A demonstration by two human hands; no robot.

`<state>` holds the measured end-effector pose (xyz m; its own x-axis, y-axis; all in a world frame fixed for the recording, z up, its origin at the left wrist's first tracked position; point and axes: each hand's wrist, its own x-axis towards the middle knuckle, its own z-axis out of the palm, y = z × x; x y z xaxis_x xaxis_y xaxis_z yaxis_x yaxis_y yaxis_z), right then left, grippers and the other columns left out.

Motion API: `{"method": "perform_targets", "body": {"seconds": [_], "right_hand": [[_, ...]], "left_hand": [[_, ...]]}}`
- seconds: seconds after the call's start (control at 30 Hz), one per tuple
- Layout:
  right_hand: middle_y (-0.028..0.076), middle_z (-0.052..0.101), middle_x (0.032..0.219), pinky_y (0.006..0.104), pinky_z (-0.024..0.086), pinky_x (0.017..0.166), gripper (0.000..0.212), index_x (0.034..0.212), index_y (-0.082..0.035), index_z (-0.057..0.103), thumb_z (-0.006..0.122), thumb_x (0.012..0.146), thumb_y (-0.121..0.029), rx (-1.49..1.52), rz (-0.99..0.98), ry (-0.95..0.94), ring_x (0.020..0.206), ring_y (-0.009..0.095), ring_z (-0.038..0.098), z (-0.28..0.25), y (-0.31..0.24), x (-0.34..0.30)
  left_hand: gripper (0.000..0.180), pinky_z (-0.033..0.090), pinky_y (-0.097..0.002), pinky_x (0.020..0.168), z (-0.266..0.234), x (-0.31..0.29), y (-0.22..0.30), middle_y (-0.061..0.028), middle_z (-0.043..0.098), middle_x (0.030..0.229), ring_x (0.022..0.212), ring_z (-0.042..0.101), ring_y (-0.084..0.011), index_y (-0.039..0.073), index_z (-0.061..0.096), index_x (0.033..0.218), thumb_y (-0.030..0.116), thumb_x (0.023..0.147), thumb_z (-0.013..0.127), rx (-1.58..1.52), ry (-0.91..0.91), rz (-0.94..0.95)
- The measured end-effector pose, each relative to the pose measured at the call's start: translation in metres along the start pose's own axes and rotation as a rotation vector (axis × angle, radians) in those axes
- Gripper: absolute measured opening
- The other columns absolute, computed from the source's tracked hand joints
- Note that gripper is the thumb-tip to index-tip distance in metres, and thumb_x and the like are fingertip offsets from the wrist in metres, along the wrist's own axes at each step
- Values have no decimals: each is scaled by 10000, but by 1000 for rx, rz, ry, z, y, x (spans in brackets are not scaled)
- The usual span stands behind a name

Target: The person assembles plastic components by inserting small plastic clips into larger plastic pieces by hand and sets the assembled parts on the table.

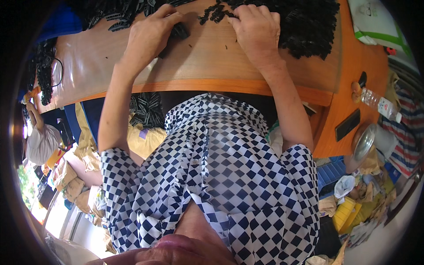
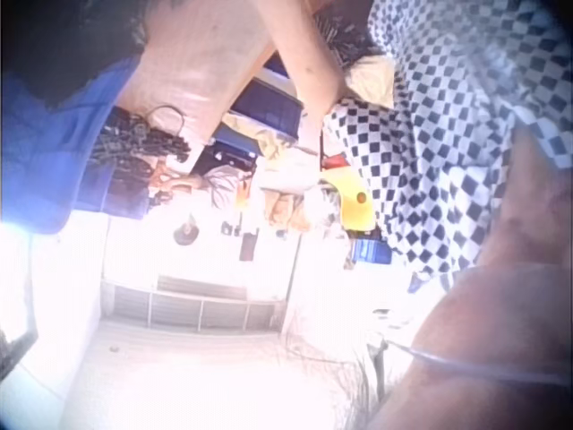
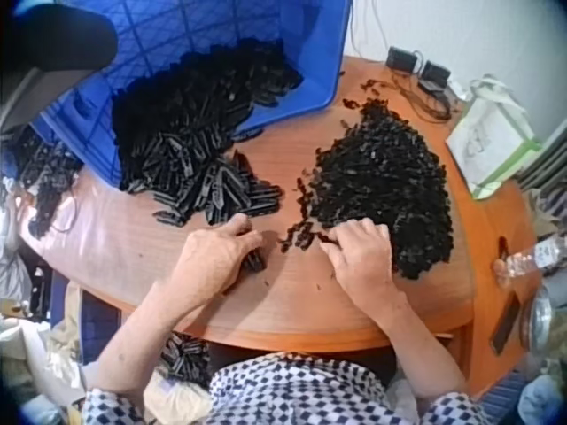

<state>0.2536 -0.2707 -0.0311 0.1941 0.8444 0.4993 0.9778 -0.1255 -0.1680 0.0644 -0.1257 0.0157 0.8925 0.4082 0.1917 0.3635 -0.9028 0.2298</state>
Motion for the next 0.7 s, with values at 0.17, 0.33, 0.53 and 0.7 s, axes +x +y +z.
{"method": "perform_targets", "body": {"seconds": [0.17, 0.33, 0.53, 0.7], "right_hand": [[71, 658, 854, 233, 486, 632, 127, 1004, -59, 598, 606, 917, -151, 1336, 633, -134, 724, 129, 622, -7, 4, -6], [148, 679, 940, 233, 494, 628, 156, 1044, -45, 555, 571, 939, -159, 1744, 825, -231, 748, 166, 660, -20, -6, -13], [154, 682, 972, 219, 493, 647, 139, 1032, -43, 558, 540, 953, -155, 1644, 785, -210, 785, 167, 668, -27, -18, -16], [108, 688, 924, 197, 475, 657, 110, 993, -42, 588, 565, 936, -134, 1558, 700, -92, 786, 138, 652, -17, -31, -21]], "left_hand": [[185, 507, -313, 679, 12, 29, -21, -60, 576, 1005, 810, 621, -196, 74, 596, 1009, 46, 829, 625, 337, -304, 342], [417, 545, -357, 786, 25, 32, -37, -107, 571, 1194, 923, 659, -274, 103, 550, 1160, -2, 765, 634, 413, -436, 394], [462, 521, -373, 723, 33, 35, -63, -143, 642, 898, 797, 648, -300, 87, 493, 1200, 74, 771, 664, -23, -394, 169], [188, 417, -192, 560, 7, 22, 2, 1, 605, 872, 694, 515, -31, 74, 564, 956, 140, 850, 705, -1213, -232, -427]]}}
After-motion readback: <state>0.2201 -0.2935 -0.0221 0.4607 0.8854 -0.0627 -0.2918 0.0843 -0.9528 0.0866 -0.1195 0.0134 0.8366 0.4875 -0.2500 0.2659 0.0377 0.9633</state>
